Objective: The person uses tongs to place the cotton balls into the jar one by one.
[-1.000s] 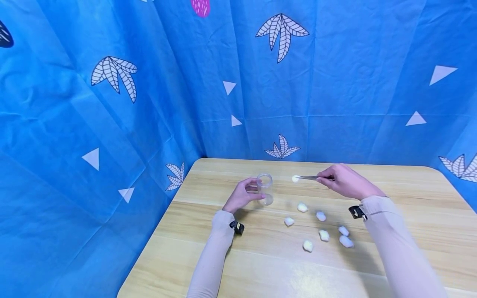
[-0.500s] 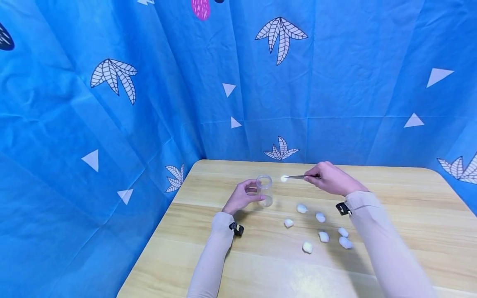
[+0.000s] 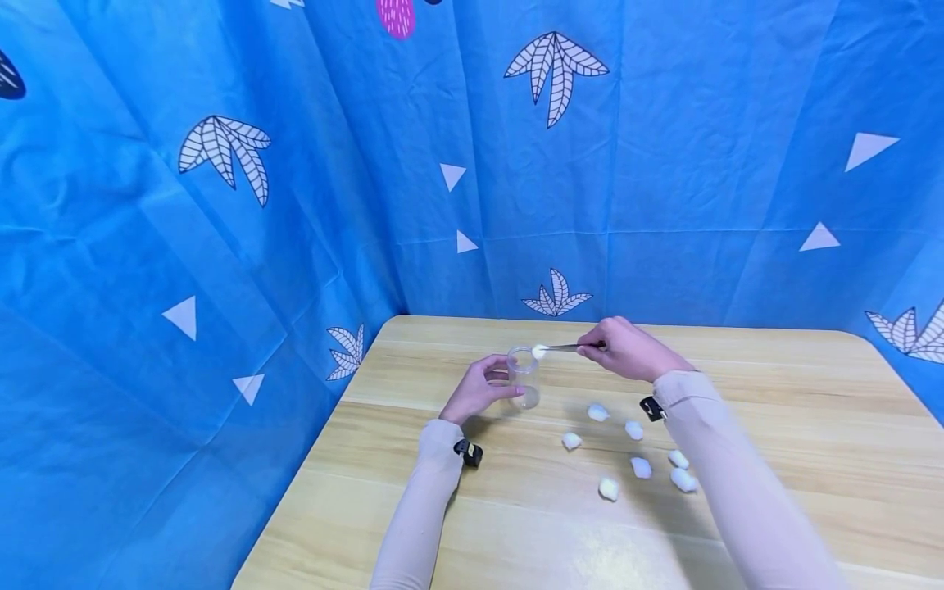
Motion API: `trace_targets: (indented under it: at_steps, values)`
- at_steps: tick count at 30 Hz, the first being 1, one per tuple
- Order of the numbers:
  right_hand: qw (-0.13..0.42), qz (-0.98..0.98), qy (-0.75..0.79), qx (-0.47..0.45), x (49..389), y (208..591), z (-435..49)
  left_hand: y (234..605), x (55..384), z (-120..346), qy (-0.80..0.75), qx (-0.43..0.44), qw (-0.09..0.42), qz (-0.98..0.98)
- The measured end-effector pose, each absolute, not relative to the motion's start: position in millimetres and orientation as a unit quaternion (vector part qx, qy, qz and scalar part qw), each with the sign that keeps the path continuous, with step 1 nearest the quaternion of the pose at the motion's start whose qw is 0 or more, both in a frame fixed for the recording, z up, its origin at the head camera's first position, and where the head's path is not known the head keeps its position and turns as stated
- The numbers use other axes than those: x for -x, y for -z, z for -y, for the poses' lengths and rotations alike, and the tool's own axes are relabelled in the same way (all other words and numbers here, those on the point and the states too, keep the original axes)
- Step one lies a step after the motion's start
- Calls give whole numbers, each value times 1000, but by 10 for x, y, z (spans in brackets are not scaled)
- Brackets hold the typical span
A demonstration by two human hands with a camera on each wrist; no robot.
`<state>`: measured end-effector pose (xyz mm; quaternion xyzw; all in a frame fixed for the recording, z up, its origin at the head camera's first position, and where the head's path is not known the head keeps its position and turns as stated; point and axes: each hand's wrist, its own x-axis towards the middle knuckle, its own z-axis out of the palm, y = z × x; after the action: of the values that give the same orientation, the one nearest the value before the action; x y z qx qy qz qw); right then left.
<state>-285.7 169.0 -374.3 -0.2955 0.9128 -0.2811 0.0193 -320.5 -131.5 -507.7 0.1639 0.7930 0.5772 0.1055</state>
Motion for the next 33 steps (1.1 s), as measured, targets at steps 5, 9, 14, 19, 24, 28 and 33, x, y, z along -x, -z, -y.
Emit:
trace_targets:
  at_steps: [5,9,14,19,24,28,33]
  values:
    - [12,-911,281,303,2888,3771,-1602,5091,3209,1325,-579,-161,109,-792]
    - [6,-906,282,316,2905,3788,-1530,5094,3210,1336,-580,-159,109,-791]
    - [1,-902,275,332,2912,3814,-1466,5090,3206,1334,-582,-158,111,-790]
    - [-6,-899,273,343,2913,3840,-1436,5084,3201,1324,-581,-160,108,-791]
    - [-4,-899,271,345,2923,3857,-1417,5079,3200,1323,-583,-159,107,-790]
    - [1,-901,266,343,2923,3860,-1405,5076,3197,1323,-583,-159,109,-789]
    - [12,-908,258,330,2910,3853,-1394,5071,3200,1316,-580,-158,108,-792]
